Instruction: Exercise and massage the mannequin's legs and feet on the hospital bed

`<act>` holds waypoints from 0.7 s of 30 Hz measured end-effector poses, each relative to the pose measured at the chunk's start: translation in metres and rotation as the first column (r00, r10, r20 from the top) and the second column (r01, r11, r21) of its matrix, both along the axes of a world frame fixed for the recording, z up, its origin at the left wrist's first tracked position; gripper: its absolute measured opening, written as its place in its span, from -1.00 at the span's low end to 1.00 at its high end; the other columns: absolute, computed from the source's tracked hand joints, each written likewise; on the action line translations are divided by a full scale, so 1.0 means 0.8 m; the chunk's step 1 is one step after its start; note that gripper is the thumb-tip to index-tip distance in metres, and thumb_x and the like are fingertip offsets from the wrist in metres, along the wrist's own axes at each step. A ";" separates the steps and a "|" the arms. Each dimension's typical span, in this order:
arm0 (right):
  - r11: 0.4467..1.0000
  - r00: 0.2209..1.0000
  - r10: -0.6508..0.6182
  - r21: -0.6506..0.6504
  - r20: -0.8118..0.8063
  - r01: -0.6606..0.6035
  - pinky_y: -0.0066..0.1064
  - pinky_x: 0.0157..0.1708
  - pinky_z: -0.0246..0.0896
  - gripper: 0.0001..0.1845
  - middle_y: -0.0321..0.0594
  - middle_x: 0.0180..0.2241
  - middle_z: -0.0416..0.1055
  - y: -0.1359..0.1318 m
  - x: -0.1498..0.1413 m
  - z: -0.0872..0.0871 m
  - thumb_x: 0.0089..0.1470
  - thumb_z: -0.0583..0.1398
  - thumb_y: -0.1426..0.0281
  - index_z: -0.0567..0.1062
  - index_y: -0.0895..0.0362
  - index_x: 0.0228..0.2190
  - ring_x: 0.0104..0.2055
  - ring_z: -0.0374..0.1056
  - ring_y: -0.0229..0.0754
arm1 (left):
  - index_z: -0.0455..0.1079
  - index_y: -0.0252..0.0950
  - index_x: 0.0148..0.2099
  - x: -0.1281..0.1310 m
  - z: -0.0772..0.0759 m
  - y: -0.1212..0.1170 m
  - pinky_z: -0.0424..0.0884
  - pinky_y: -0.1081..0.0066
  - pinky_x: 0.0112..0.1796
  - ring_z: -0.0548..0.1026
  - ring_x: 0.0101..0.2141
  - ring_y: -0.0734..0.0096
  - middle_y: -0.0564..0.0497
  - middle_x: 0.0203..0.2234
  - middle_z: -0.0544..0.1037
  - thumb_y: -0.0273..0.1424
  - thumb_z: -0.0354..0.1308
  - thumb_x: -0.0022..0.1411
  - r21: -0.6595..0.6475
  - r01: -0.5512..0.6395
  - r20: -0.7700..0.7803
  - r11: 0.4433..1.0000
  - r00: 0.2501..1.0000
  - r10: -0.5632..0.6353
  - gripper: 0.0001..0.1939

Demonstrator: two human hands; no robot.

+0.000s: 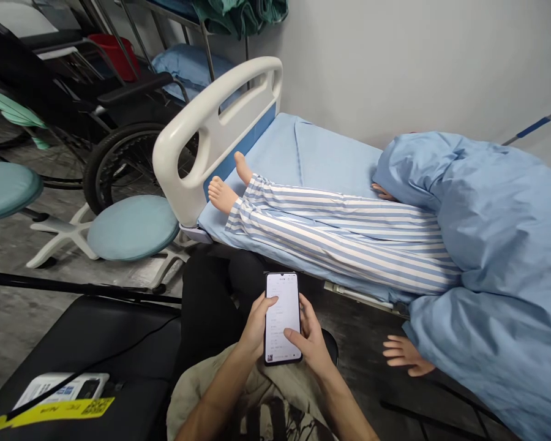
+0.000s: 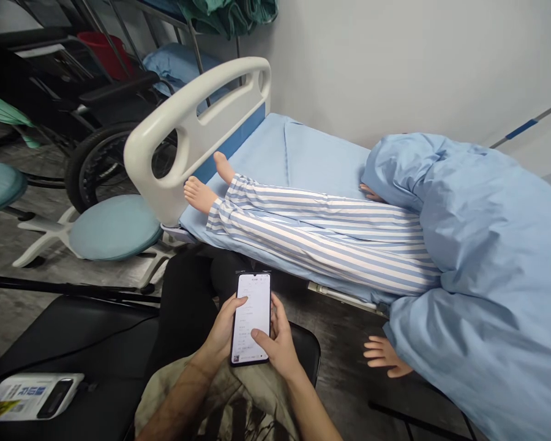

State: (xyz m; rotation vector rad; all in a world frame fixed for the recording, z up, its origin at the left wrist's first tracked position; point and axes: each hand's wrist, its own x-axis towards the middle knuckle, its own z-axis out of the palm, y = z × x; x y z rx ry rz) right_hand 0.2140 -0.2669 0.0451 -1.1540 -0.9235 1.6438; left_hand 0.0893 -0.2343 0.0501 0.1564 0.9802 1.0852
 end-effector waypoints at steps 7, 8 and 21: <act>1.000 1.000 -0.024 -0.002 -0.004 0.024 -0.21 0.12 0.08 -0.27 -0.14 0.15 0.20 0.000 0.000 -0.002 -0.04 0.27 0.25 0.12 -0.01 0.13 0.17 0.14 -0.05 | 0.42 -0.35 -0.19 -0.001 0.001 0.000 0.38 0.41 -0.36 0.49 -0.42 0.34 -0.03 -0.42 0.56 -0.36 0.14 0.05 0.031 0.029 0.018 0.999 0.999 -0.030 -0.75; 1.000 1.000 -0.022 -0.006 0.001 0.022 -0.21 0.11 0.08 -0.27 -0.13 0.15 0.19 0.000 0.001 -0.003 -0.03 0.27 0.25 0.12 0.00 0.13 0.17 0.14 -0.05 | 0.42 -0.35 -0.20 -0.001 0.001 0.000 0.38 0.42 -0.37 0.49 -0.42 0.34 -0.03 -0.42 0.56 -0.36 0.14 0.05 0.030 0.028 0.016 0.999 0.999 -0.028 -0.75; 1.000 1.000 -0.007 0.007 -0.012 0.007 -0.20 0.11 0.09 -0.25 -0.13 0.14 0.21 0.000 0.002 0.000 -0.05 0.28 0.31 0.12 -0.01 0.14 0.14 0.18 -0.04 | 0.42 -0.37 -0.19 -0.002 0.000 0.000 0.38 0.42 -0.38 0.49 -0.42 0.34 -0.04 -0.41 0.56 -0.37 0.16 0.03 0.003 0.015 0.024 1.000 1.000 -0.015 -0.73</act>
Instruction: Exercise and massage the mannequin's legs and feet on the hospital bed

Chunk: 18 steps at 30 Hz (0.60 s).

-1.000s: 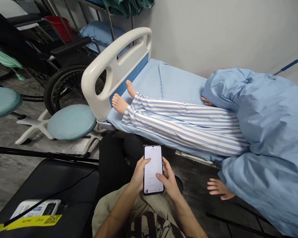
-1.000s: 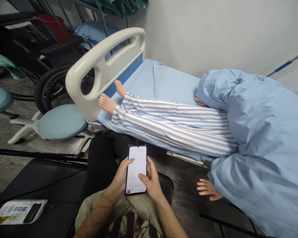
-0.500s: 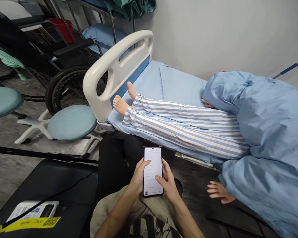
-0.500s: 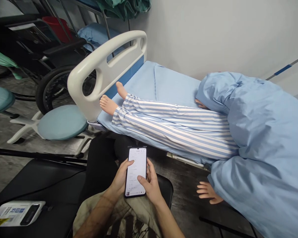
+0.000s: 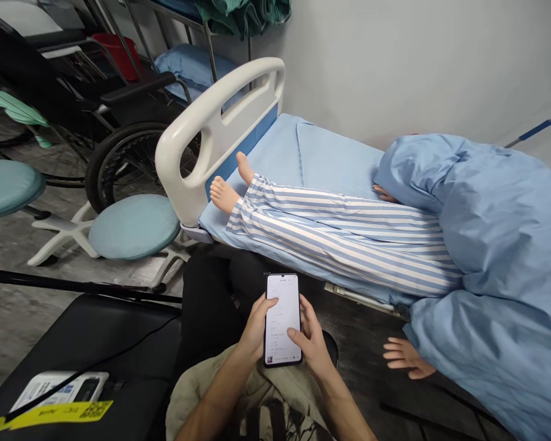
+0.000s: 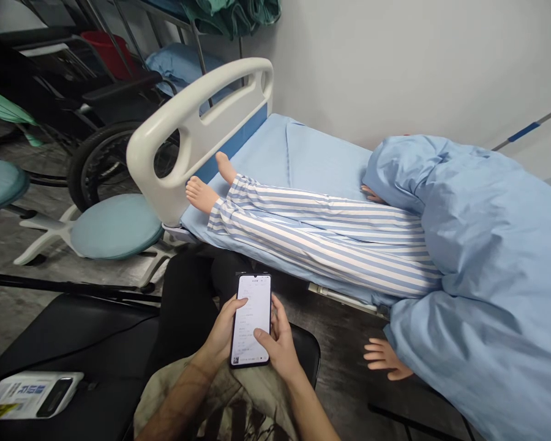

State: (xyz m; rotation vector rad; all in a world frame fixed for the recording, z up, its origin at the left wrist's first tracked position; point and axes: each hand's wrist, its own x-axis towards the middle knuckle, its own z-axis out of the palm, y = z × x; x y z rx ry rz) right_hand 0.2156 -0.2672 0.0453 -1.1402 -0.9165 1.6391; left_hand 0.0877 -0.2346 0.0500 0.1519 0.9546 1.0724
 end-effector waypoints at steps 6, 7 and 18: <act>0.998 0.999 -0.032 -0.059 -0.016 0.031 -0.18 0.09 0.10 -0.27 -0.13 0.15 0.21 0.001 0.000 -0.002 -0.06 0.28 0.30 0.16 0.01 0.13 0.14 0.18 -0.03 | 0.41 -0.37 -0.18 0.000 -0.002 -0.001 0.38 0.42 -0.38 0.50 -0.43 0.34 -0.05 -0.41 0.57 -0.37 0.17 0.03 0.002 -0.001 0.011 1.000 1.000 0.001 -0.72; 0.997 0.999 -0.038 -0.065 -0.013 0.037 -0.19 0.09 0.11 -0.27 -0.13 0.14 0.21 0.000 0.000 -0.002 -0.07 0.28 0.30 0.16 0.01 0.13 0.14 0.18 -0.02 | 0.41 -0.37 -0.17 0.000 -0.003 -0.001 0.38 0.42 -0.38 0.50 -0.43 0.34 -0.04 -0.41 0.57 -0.37 0.17 0.03 -0.001 -0.001 0.015 1.000 1.000 0.001 -0.71; 0.991 0.988 -0.102 -0.096 -0.113 0.091 -0.18 -0.04 0.21 -0.29 -0.07 0.00 0.36 0.001 0.006 -0.002 -0.02 0.22 0.13 0.19 0.06 0.12 0.03 0.28 0.02 | 0.41 -0.45 -0.09 -0.011 -0.003 -0.006 0.32 0.16 -0.08 0.51 -0.20 0.05 -0.19 -0.31 0.58 -0.28 0.12 -0.01 0.051 0.168 0.467 0.984 0.867 -0.173 -0.56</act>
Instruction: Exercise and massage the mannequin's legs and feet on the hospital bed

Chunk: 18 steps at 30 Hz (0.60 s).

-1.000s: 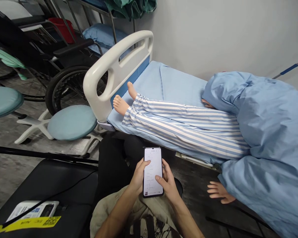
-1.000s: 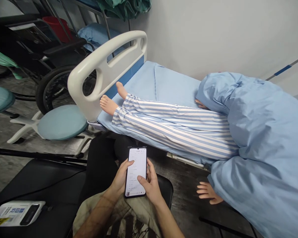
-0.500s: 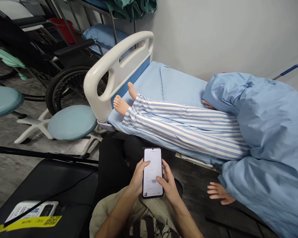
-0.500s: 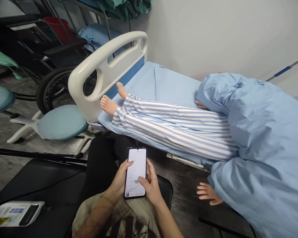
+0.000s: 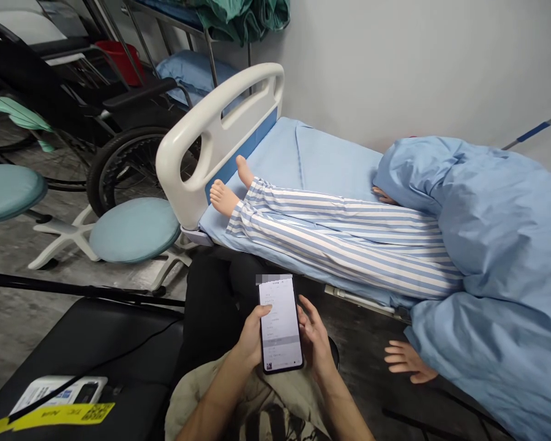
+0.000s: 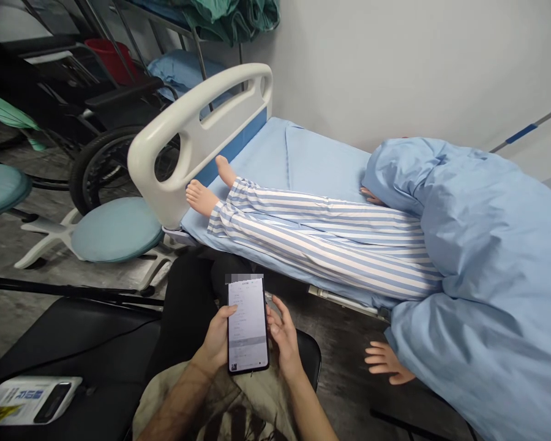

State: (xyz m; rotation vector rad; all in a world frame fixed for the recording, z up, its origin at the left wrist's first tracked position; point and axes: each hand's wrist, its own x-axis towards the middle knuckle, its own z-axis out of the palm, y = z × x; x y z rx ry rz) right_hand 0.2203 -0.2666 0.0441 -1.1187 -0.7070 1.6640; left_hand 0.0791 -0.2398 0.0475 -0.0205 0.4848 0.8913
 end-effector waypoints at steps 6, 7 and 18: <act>0.999 1.000 -0.001 0.033 0.023 0.000 -0.22 -0.10 0.25 -0.30 -0.07 -0.01 0.37 -0.002 0.001 0.005 -0.03 0.21 0.09 0.22 0.05 0.11 -0.02 0.32 0.01 | 0.40 -0.34 -0.15 0.005 0.002 -0.010 0.34 0.17 -0.14 0.53 -0.28 0.13 -0.11 -0.34 0.58 -0.45 0.19 -0.08 0.012 -0.103 -0.205 0.995 0.973 0.103 -0.65; 0.999 1.000 -0.001 0.042 0.031 0.000 -0.22 -0.10 0.25 -0.30 -0.07 -0.02 0.37 -0.003 0.001 0.005 -0.04 0.21 0.08 0.23 0.05 0.10 -0.01 0.31 0.01 | 0.40 -0.34 -0.16 0.006 0.005 -0.010 0.36 0.18 -0.16 0.53 -0.29 0.14 -0.11 -0.34 0.58 -0.47 0.20 -0.09 0.015 -0.104 -0.226 0.994 0.969 0.105 -0.65; 0.997 0.999 0.012 0.075 0.043 -0.015 -0.20 -0.07 0.22 -0.31 -0.06 0.00 0.36 -0.004 0.001 0.002 -0.02 0.20 0.10 0.21 0.05 0.11 0.01 0.30 0.01 | 0.39 -0.34 -0.22 0.007 0.017 -0.011 0.36 0.19 -0.20 0.52 -0.32 0.16 -0.10 -0.38 0.57 -0.47 0.23 -0.14 -0.016 -0.094 -0.294 0.995 0.952 0.085 -0.67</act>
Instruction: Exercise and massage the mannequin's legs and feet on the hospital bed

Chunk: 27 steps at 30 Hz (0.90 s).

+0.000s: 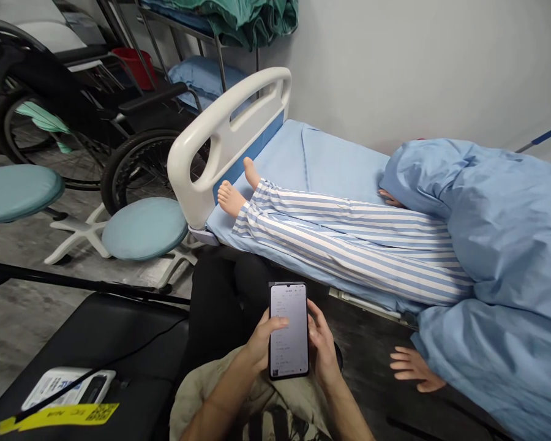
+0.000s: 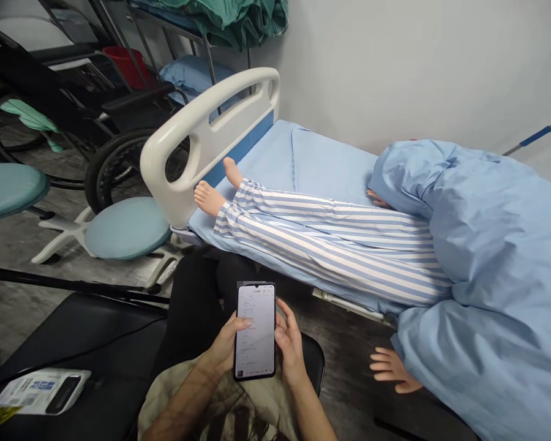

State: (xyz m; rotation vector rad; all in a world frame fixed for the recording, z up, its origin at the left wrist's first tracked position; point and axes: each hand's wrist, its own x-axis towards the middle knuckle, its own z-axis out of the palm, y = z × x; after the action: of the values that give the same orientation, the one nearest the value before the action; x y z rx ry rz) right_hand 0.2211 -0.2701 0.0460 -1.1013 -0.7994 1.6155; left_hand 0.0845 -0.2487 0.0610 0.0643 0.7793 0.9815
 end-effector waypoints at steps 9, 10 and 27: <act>1.000 0.999 0.003 -0.010 0.032 -0.002 -0.18 -0.07 0.22 -0.33 -0.08 -0.01 0.37 0.001 0.000 0.001 -0.01 0.19 0.10 0.22 0.03 0.10 0.02 0.29 0.04 | 0.39 -0.33 -0.23 -0.001 -0.003 0.000 0.36 0.33 -0.33 0.50 -0.44 0.30 -0.04 -0.46 0.56 -0.49 0.26 -0.14 -0.041 -0.009 0.008 0.999 1.000 0.009 -0.67; 1.000 1.000 0.005 -0.010 0.031 -0.005 -0.18 -0.07 0.22 -0.34 -0.08 -0.01 0.37 0.001 0.000 0.002 -0.01 0.19 0.10 0.22 0.03 0.10 0.02 0.29 0.03 | 0.39 -0.33 -0.23 -0.001 -0.004 0.000 0.36 0.34 -0.34 0.50 -0.44 0.31 -0.03 -0.46 0.56 -0.49 0.26 -0.14 -0.044 -0.011 0.006 0.999 1.000 0.011 -0.68; 0.997 0.961 0.076 -0.008 0.267 -0.076 -0.37 -0.27 0.28 -0.28 -0.19 -0.12 0.36 -0.002 -0.007 0.010 -0.11 0.29 0.29 0.20 0.02 0.10 -0.24 0.34 -0.16 | 0.42 -0.39 -0.19 0.003 0.005 0.008 0.40 0.07 -0.18 0.54 -0.34 0.08 -0.17 -0.40 0.59 -0.43 0.17 -0.04 0.009 -0.006 0.044 1.000 0.999 0.005 -0.70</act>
State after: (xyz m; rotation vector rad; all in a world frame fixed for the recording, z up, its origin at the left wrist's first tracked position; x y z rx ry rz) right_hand 0.2157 -0.2715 0.0540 -1.3199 -1.0302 1.5467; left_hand 0.0865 -0.2421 0.0652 0.0488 0.7351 0.9889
